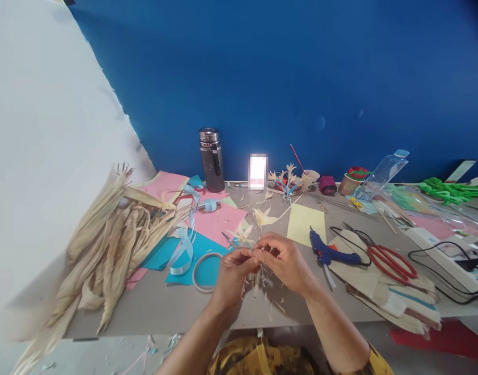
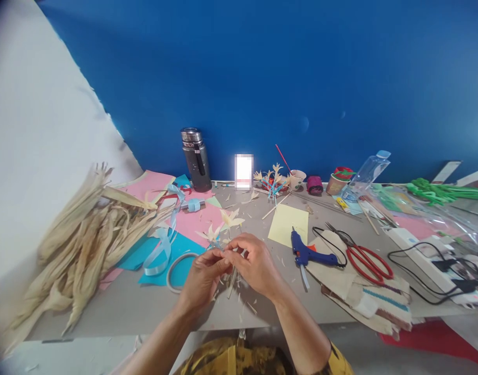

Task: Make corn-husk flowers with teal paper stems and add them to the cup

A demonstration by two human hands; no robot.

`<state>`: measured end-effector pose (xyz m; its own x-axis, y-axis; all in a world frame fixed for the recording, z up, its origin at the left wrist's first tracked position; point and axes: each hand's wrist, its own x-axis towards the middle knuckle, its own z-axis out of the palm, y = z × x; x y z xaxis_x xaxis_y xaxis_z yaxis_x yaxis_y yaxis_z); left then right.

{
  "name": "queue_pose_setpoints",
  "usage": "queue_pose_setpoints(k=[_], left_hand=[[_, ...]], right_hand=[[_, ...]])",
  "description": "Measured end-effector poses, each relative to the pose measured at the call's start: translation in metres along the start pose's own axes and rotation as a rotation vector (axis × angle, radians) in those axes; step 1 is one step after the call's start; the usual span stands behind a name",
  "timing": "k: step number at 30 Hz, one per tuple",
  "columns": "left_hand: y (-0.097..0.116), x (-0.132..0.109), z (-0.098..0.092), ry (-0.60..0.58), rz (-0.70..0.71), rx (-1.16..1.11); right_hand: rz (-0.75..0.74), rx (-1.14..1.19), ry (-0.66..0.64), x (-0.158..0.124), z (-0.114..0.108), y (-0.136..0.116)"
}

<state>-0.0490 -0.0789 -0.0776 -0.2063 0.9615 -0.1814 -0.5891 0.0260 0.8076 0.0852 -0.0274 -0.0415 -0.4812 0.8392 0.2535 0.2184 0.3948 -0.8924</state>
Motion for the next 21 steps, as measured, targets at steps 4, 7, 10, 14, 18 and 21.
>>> queue_pose_setpoints(k=[4, 7, 10, 14, 18, 21], left_hand=[[0.0, -0.001, -0.001, 0.01, 0.031, 0.037], [0.0, -0.001, -0.002, 0.005, 0.033, 0.029], [-0.002, -0.002, -0.003, 0.001, 0.032, 0.019], [-0.005, -0.002, -0.005, 0.011, 0.02, 0.003], [-0.005, -0.001, -0.007, 0.025, 0.04, 0.01], [-0.005, -0.001, -0.007, 0.04, 0.035, -0.016]], right_hand=[[-0.05, -0.017, 0.056, -0.002, 0.004, 0.004], [-0.1, -0.042, 0.092, -0.005, 0.007, 0.007], [-0.118, -0.095, 0.118, -0.007, 0.009, 0.006], [-0.159, -0.167, 0.137, -0.009, 0.011, 0.002], [-0.19, -0.16, 0.134, -0.009, 0.012, 0.003], [-0.14, -0.127, 0.087, -0.008, 0.01, 0.006]])
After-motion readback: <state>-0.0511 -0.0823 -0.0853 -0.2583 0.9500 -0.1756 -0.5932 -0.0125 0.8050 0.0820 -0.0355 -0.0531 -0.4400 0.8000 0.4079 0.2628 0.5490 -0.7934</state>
